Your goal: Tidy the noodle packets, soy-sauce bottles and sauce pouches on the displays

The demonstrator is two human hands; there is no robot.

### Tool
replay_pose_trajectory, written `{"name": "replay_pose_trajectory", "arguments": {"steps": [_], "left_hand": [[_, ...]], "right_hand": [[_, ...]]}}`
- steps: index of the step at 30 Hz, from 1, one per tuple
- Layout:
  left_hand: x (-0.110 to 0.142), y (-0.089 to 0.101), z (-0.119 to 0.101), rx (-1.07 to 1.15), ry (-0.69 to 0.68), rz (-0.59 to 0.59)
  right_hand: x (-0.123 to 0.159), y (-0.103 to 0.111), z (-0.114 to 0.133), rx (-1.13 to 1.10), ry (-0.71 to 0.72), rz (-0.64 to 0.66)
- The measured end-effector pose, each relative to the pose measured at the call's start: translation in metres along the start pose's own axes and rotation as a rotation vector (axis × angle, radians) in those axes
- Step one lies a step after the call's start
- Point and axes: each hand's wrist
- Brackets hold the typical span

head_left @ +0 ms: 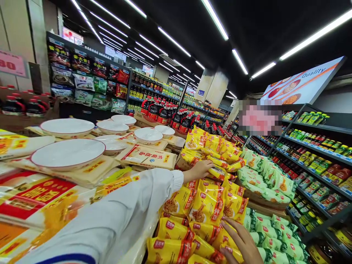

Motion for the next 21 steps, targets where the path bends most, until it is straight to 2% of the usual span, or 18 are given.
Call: {"name": "replay_pose_trajectory", "arguments": {"steps": [2,4,8,12,15,18,21], "left_hand": [[-0.005,0.001,-0.006,-0.026,0.002,0.002],[-0.010,0.013,-0.010,-0.045,-0.020,0.007],[-0.021,0.063,-0.002,-0.020,-0.055,-0.038],[-0.038,0.125,0.038,0.020,0.044,-0.163],[-0.047,0.155,0.080,0.094,0.201,-0.256],[-0.045,0.157,0.121,0.093,0.337,-0.212],[-0.038,0.140,0.147,0.149,0.396,-0.154]], "right_hand": [[0.004,0.001,-0.011,0.011,-0.042,-0.032],[0.003,0.009,-0.020,0.031,-0.033,-0.039],[-0.013,0.034,-0.037,0.089,0.027,-0.007],[-0.040,0.055,-0.062,0.177,0.009,-0.041],[-0.071,0.055,-0.091,0.264,-0.018,-0.055],[-0.114,0.039,-0.121,0.344,-0.073,0.008],[-0.161,0.012,-0.140,0.386,-0.154,0.105]]}}
Point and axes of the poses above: each hand's wrist, its own x-axis away from the middle knuckle, its own y-axis out of the back of the hand, z = x × y, and after that the axes turned 8 degrees about y, right-handed
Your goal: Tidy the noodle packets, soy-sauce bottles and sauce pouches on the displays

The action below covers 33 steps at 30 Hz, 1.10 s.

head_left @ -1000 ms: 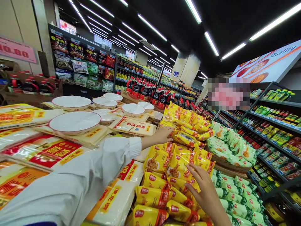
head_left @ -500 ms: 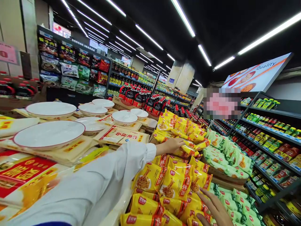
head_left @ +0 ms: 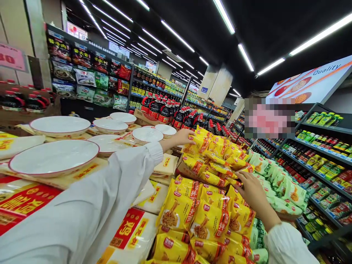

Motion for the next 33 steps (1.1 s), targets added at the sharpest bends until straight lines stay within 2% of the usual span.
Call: {"name": "replay_pose_trajectory", "arguments": {"steps": [3,6,10,13,15,17,19,21,23,25,28,30,32,33], "left_hand": [[0.004,-0.021,0.017,0.174,0.043,0.006],[0.008,-0.039,0.027,0.356,0.086,-0.033],[0.013,-0.050,0.036,0.403,0.177,-0.038],[0.023,-0.055,0.035,0.419,0.147,-0.042],[0.035,-0.059,0.030,0.447,0.151,-0.131],[0.052,-0.063,0.021,0.455,0.195,-0.237],[0.073,-0.064,0.011,0.443,0.232,-0.336],[0.097,-0.060,-0.001,0.392,0.204,-0.428],[0.122,-0.053,-0.015,0.284,0.077,-0.474],[0.149,-0.046,-0.032,0.137,-0.131,-0.446],[0.190,-0.038,-0.063,-0.101,-0.522,-0.371],[0.219,-0.036,-0.085,-0.255,-0.768,-0.335],[0.249,-0.037,-0.104,-0.353,-0.882,-0.296],[0.263,-0.037,-0.112,-0.369,-0.878,-0.277]], "right_hand": [[-0.038,-0.025,0.009,-0.007,-0.038,0.093],[-0.055,-0.049,0.015,-0.020,-0.072,0.119],[-0.059,-0.075,0.014,0.008,-0.090,0.029],[-0.057,-0.083,0.012,0.047,-0.043,-0.048],[-0.053,-0.079,0.013,0.068,0.024,-0.112],[-0.045,-0.067,0.015,0.068,0.062,-0.180],[-0.033,-0.046,0.017,0.029,0.040,-0.275],[-0.014,-0.020,0.017,-0.032,-0.018,-0.433],[0.011,0.009,0.016,-0.126,-0.093,-0.610],[0.041,0.036,0.013,-0.236,-0.198,-0.686],[0.093,0.066,0.005,-0.433,-0.407,-0.566],[0.130,0.073,-0.003,-0.558,-0.533,-0.445],[0.168,0.072,-0.011,-0.633,-0.614,-0.364],[0.186,0.068,-0.015,-0.642,-0.639,-0.347]]}}
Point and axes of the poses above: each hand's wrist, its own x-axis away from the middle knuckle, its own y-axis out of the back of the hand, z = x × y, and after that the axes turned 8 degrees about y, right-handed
